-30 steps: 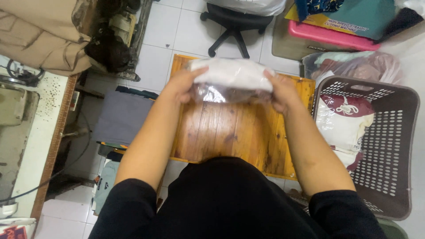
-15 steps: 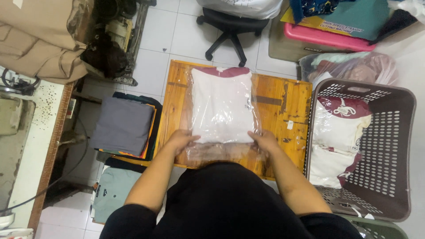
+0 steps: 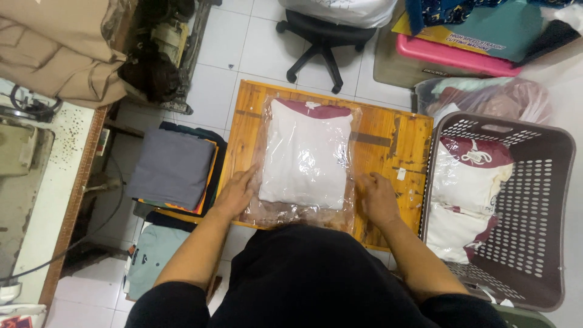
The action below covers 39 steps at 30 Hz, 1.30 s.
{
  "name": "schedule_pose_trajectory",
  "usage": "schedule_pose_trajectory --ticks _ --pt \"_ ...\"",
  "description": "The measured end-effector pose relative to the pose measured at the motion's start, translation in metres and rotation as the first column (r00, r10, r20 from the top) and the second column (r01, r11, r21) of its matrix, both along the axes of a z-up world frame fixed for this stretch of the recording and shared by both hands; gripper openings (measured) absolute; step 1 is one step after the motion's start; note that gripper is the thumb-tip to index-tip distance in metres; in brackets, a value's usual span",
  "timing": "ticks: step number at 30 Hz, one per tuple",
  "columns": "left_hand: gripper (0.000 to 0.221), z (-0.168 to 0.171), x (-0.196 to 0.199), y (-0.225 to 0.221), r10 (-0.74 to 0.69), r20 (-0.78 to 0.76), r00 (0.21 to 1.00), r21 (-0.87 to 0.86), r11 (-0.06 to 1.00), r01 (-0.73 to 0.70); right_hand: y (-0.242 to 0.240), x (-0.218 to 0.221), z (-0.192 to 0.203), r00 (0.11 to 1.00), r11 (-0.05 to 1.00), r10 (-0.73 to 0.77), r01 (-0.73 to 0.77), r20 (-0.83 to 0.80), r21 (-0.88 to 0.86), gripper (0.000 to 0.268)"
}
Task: The person is folding shirts and placing them into clear plastic bags before putting them into a laundry basket.
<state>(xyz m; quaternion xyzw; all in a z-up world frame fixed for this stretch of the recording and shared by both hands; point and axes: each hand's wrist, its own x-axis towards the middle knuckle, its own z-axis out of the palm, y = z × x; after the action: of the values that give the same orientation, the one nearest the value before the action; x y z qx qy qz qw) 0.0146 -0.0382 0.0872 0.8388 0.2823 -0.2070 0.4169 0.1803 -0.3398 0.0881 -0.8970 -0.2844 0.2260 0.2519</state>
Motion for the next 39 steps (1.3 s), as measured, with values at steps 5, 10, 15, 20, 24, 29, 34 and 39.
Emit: schedule_pose_trajectory --ticks 5,10,15,20,24,29,34,39 --pt "0.050 -0.071 -0.004 -0.001 0.145 -0.042 0.989 -0.029 0.989 -0.146 0.009 -0.015 -0.001 0.689 0.865 0.492 -0.457 0.532 -0.208 0.067" --pt "0.055 -0.089 0.010 -0.018 0.523 -0.060 0.850 -0.327 0.794 -0.512 0.045 -0.017 0.026 0.842 0.682 0.531 -0.488 -0.091 -0.545 0.067" --pt "0.043 -0.020 0.029 -0.024 0.645 -0.001 0.764 -0.570 0.628 -0.531 0.050 0.012 -0.029 0.977 0.950 0.112 -0.159 -0.183 -0.269 0.049" --pt "0.047 0.059 0.074 -0.004 0.334 0.303 0.893 -0.170 0.941 -0.294 0.109 -0.001 0.075 0.732 0.972 -0.177 0.234 -0.658 -0.003 0.066" --pt "0.034 0.119 0.114 -0.040 -0.020 0.554 0.833 0.028 1.000 0.006 0.129 0.008 0.061 0.315 0.693 0.042 0.674 -0.948 0.255 0.068" --pt "0.027 0.110 0.133 -0.111 -0.484 0.448 0.752 0.472 0.842 0.262 0.104 0.046 -0.016 0.253 0.597 -0.047 0.783 -0.966 0.176 0.060" --pt "0.035 -0.014 0.131 -0.148 -0.569 0.150 0.808 0.297 0.806 0.512 0.026 0.069 -0.102 0.310 0.560 -0.551 0.826 -0.774 -0.067 0.026" --pt "0.055 -0.004 0.111 -0.128 -0.364 0.314 0.877 -0.138 0.896 0.421 0.007 0.041 -0.020 0.303 0.577 -0.598 0.806 -0.742 -0.135 0.051"
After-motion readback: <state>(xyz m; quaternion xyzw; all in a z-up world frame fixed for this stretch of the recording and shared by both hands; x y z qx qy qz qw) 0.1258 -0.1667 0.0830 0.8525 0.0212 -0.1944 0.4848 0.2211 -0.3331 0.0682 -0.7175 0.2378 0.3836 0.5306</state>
